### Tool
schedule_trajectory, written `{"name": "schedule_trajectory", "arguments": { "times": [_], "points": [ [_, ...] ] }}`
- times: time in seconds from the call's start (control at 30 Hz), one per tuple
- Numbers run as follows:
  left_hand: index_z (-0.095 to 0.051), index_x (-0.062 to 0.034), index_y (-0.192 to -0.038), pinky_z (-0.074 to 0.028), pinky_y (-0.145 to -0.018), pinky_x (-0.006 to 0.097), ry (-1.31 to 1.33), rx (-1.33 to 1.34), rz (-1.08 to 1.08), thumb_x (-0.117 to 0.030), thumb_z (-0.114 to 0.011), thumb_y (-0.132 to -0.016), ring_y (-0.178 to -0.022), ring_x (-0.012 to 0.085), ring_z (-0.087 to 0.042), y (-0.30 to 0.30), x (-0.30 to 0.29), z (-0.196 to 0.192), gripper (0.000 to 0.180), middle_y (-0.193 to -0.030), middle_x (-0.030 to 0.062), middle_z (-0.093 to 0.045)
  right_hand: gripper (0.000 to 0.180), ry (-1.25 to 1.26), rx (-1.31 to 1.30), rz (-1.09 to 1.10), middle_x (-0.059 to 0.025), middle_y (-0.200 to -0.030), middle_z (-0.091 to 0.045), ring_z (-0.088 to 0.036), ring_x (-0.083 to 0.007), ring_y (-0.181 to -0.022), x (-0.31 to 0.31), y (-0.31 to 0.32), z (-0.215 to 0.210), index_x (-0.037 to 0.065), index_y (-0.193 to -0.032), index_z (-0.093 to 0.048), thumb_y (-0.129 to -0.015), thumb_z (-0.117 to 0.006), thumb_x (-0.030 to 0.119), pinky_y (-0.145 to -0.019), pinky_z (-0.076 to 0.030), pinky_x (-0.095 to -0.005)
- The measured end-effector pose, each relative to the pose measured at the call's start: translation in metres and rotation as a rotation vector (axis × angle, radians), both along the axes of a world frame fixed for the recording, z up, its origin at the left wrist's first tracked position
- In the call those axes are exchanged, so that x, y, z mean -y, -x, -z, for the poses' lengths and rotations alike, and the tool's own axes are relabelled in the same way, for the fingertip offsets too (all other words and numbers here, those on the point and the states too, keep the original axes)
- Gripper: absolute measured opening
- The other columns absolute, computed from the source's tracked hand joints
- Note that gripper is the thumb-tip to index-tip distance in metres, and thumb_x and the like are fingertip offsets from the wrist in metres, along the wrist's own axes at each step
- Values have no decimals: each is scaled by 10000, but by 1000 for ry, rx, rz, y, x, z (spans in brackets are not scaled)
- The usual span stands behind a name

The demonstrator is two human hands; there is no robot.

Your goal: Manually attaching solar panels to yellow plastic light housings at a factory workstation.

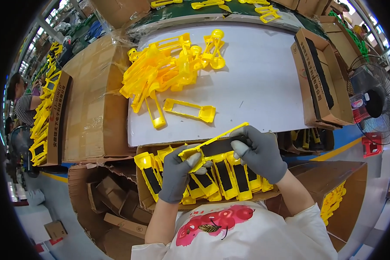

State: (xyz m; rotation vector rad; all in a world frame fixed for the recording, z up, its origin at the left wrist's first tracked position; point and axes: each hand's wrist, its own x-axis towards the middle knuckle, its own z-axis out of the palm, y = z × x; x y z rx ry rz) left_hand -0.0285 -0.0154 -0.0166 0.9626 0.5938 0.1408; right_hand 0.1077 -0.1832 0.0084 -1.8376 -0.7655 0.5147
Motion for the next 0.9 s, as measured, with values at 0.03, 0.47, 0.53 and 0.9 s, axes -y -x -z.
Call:
{"name": "schedule_trajectory", "arguments": {
  "times": [0.03,0.47,0.53,0.9],
  "points": [
    [-591,66,-1087,-586,-612,264,5,-7,-10,-39,-575,-867,-755,209,-691,1,1,1,245,-921,131,-651,156,14,87,2,-31,-718,-647,-592,-37,-582,1,2,2,31,-1040,-599,-893,-588,82,-511,-465,-184],
    [-613,76,-1055,-508,-495,221,-188,-114,11,-8,-616,-811,-630,206,-676,0,9,-15,258,-831,143,-660,386,287,519,110,-82,-592,-587,-608,-211,-507,7,17,4,84,-1047,-560,-827,-695,372,-507,-482,-312],
    [-643,54,-1065,-541,-550,237,-201,-94,74,-12,-655,-830,-691,189,-688,7,4,-19,244,-845,113,-661,604,264,655,233,-64,-608,-554,-606,-231,-563,17,15,5,121,-1187,-525,-743,-732,474,-559,-490,-319],
    [-654,54,-982,-511,-495,224,-188,-289,388,39,-652,-827,-593,138,-641,25,22,0,155,-788,104,-656,283,298,143,63,-87,-632,-616,-604,-241,-537,69,74,53,105,-832,-667,-795,-716,381,-495,-454,-336]
  ]
}}
